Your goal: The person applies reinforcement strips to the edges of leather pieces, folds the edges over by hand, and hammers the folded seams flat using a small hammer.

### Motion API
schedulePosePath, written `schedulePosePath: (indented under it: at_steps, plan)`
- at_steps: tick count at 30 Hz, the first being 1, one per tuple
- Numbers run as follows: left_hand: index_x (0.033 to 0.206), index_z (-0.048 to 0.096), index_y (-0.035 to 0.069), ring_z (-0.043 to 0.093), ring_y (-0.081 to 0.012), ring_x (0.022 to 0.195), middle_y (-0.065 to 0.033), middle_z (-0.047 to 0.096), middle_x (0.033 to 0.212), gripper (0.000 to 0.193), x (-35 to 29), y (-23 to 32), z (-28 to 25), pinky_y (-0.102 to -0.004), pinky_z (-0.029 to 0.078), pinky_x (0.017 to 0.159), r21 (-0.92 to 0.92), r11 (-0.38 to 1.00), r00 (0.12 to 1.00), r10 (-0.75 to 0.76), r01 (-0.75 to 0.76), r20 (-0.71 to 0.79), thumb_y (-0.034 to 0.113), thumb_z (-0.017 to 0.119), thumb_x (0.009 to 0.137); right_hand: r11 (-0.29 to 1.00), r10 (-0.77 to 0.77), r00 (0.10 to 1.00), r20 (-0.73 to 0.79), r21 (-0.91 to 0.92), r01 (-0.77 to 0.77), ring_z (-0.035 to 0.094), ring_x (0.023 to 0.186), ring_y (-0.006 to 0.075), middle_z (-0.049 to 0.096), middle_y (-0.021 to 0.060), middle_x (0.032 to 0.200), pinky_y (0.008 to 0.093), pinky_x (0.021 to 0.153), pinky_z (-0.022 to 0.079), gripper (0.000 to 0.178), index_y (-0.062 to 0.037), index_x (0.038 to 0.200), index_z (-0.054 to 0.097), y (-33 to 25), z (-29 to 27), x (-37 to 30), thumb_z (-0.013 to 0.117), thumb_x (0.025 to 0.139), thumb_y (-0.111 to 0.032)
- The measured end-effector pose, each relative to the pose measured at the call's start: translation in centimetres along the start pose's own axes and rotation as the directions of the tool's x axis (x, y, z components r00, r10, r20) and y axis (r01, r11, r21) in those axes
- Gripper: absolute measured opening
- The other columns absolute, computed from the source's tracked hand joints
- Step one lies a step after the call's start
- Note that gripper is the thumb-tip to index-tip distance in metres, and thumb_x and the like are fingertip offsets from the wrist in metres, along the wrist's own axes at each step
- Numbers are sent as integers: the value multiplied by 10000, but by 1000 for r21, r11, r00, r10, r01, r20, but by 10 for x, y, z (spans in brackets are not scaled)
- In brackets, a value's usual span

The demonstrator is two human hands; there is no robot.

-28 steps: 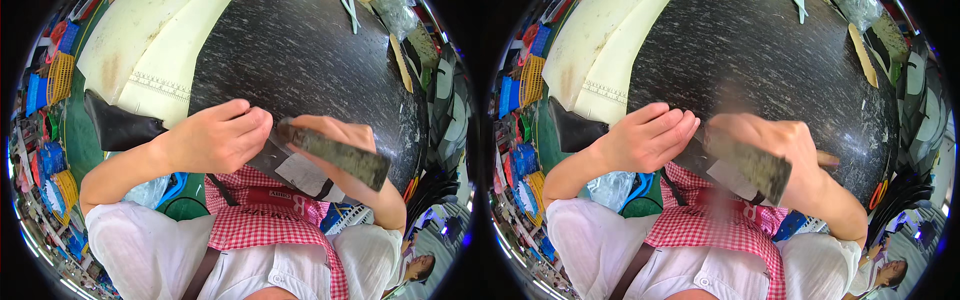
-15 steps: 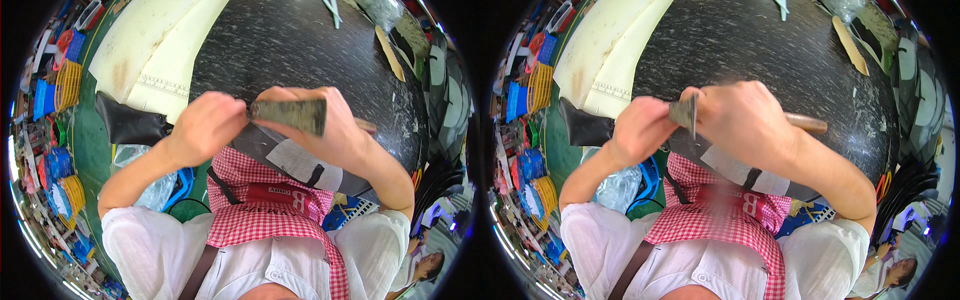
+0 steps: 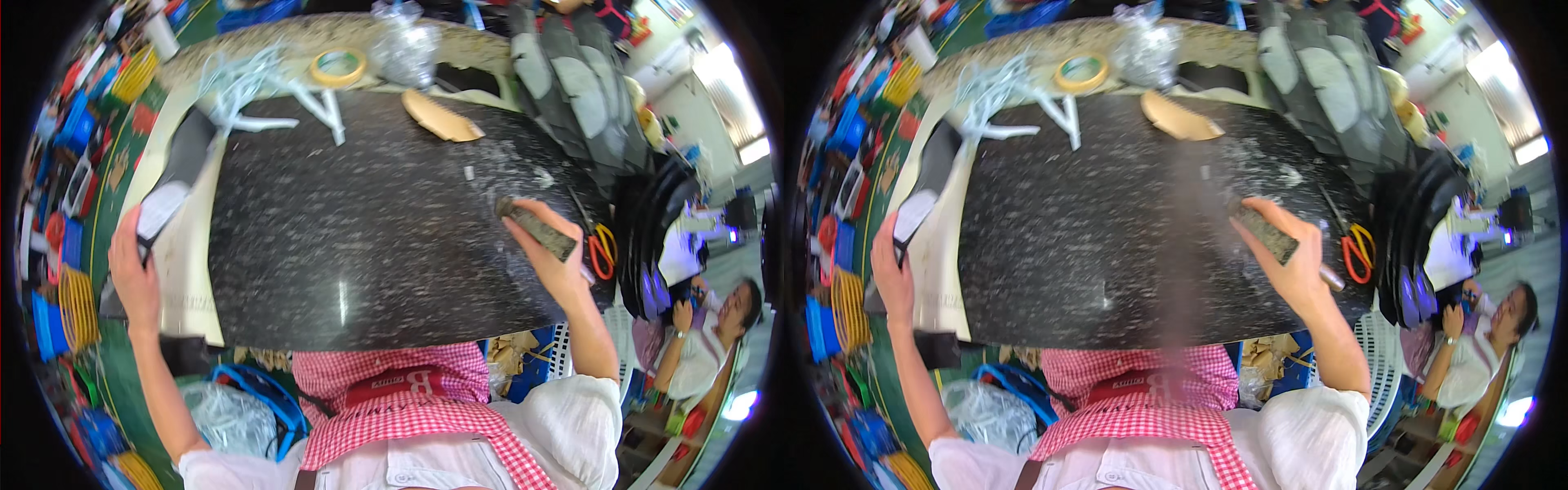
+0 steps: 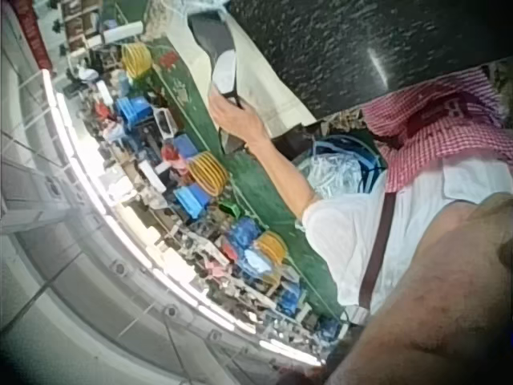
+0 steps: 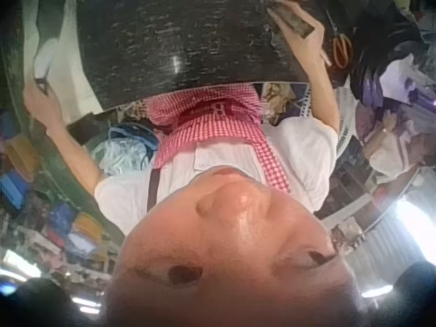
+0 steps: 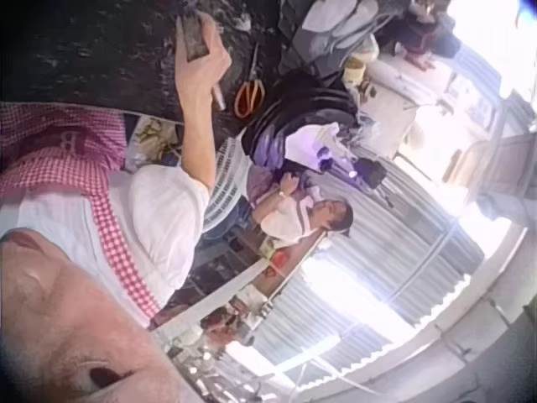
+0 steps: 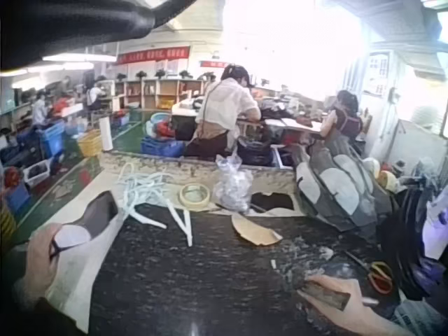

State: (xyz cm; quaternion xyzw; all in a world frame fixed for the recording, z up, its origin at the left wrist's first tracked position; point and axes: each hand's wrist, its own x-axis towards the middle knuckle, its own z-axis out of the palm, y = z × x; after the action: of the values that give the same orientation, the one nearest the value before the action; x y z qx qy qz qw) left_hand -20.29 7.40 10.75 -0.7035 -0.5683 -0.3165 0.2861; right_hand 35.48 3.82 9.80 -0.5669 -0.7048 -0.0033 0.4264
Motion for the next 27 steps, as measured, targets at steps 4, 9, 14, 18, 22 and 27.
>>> schedulePosePath:
  at_steps: [4,9,14,18,22,27]
  plan:
    - [1575,335,29,293,-386,1509,-197,295,1644,807,-15,-33,33,-476,248,1218,67,994,996,-92,91,15,267,728,911,961,-204,976,-75,-207,185,732,879,344,739,155,1007,393,740,573,379,-62,1179,666,62,-31,-4,752,810,-68]
    - [1583,334,66,287,-361,1518,-176,314,1637,820,138,238,20,-496,149,1252,-228,891,909,414,-393,53,224,721,878,885,-252,962,-103,-427,186,648,657,260,597,47,741,387,622,516,477,-124,1173,596,113,-68,-8,768,728,-130]
    - [1591,299,78,279,-301,1529,-126,332,1637,902,280,486,57,-549,157,1238,-270,546,591,797,-793,-123,389,739,868,922,-209,973,-95,-351,163,627,614,208,571,17,706,361,587,507,303,-141,1117,605,148,-81,-16,653,819,-171]
    - [1570,310,44,357,-306,1485,-142,444,1554,986,385,651,79,-528,194,1231,-45,399,370,794,-916,-482,544,725,828,916,-237,970,48,-322,239,639,658,211,578,19,736,370,610,505,619,-116,1223,598,153,-95,-10,810,644,-164]
    - [1455,458,31,497,-327,1337,-156,585,1346,937,404,710,119,-516,265,1198,-102,393,406,879,-914,-251,577,769,760,936,-270,962,39,-224,271,604,636,185,524,-5,734,332,565,485,421,-114,1250,572,168,-112,-6,608,833,-152]
    - [1044,629,67,574,-256,915,-62,565,919,651,364,650,114,-448,413,988,6,282,243,837,-959,-490,566,813,668,922,-296,955,27,-253,293,562,635,133,478,-23,726,292,578,444,471,-97,1260,595,191,-130,-5,625,795,-163]
